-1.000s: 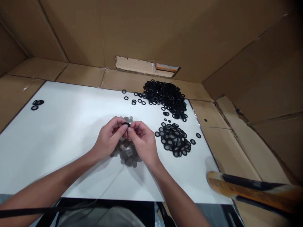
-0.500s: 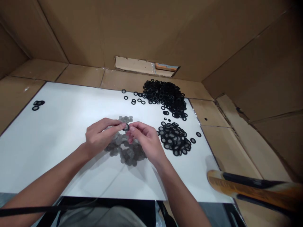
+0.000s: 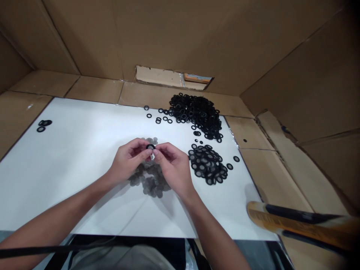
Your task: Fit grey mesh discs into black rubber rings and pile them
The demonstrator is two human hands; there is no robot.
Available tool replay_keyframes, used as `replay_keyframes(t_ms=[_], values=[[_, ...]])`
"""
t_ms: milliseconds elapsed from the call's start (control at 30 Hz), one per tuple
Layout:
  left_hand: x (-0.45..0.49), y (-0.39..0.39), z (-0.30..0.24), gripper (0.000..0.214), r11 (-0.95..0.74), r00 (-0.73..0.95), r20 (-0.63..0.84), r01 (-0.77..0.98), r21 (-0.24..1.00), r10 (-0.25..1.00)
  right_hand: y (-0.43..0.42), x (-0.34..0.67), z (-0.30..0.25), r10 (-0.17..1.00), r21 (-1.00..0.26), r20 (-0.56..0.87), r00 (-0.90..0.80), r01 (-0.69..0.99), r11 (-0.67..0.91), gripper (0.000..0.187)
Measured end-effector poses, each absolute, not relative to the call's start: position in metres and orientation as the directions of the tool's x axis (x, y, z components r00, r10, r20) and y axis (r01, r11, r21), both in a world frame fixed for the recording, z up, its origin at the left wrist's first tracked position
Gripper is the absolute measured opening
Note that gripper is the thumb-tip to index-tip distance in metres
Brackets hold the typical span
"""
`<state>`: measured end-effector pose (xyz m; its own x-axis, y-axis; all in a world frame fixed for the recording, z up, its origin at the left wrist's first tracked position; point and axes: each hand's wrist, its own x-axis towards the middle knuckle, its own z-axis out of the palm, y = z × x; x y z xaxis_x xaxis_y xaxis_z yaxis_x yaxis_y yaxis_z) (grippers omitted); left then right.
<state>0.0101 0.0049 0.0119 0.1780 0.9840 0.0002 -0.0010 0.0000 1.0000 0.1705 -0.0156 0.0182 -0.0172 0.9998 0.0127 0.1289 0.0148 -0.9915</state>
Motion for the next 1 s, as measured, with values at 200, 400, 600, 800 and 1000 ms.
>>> replay_keyframes(t_ms=[200, 400, 600, 800, 1000], values=[[0.011, 0.005, 0.012, 0.022, 0.050, 0.220, -0.047, -0.009, 0.999, 0.974, -0.015, 0.172, 0.021, 1.000, -0.999, 0.003, -0.028, 0.043, 0.004, 0.011], [0.013, 0.003, 0.011, 0.024, 0.108, 0.204, -0.092, -0.067, 0.992, 0.975, -0.014, 0.172, 0.021, 0.997, -0.998, -0.039, -0.074, -0.047, -0.042, 0.012], [0.012, 0.003, 0.010, 0.021, 0.090, 0.281, -0.061, -0.091, 0.992, 0.958, -0.012, 0.171, 0.028, 0.991, -0.990, -0.110, -0.078, -0.083, -0.116, 0.013], [0.004, 0.007, 0.007, 0.018, 0.108, 0.363, -0.074, -0.073, 0.991, 0.929, -0.012, 0.176, 0.031, 0.968, -0.987, -0.138, -0.210, -0.052, -0.152, 0.014], [0.000, 0.010, 0.004, 0.016, 0.129, 0.381, -0.090, -0.077, 0.989, 0.920, -0.017, 0.173, 0.027, 0.979, -0.996, -0.072, -0.193, -0.027, -0.079, 0.010]])
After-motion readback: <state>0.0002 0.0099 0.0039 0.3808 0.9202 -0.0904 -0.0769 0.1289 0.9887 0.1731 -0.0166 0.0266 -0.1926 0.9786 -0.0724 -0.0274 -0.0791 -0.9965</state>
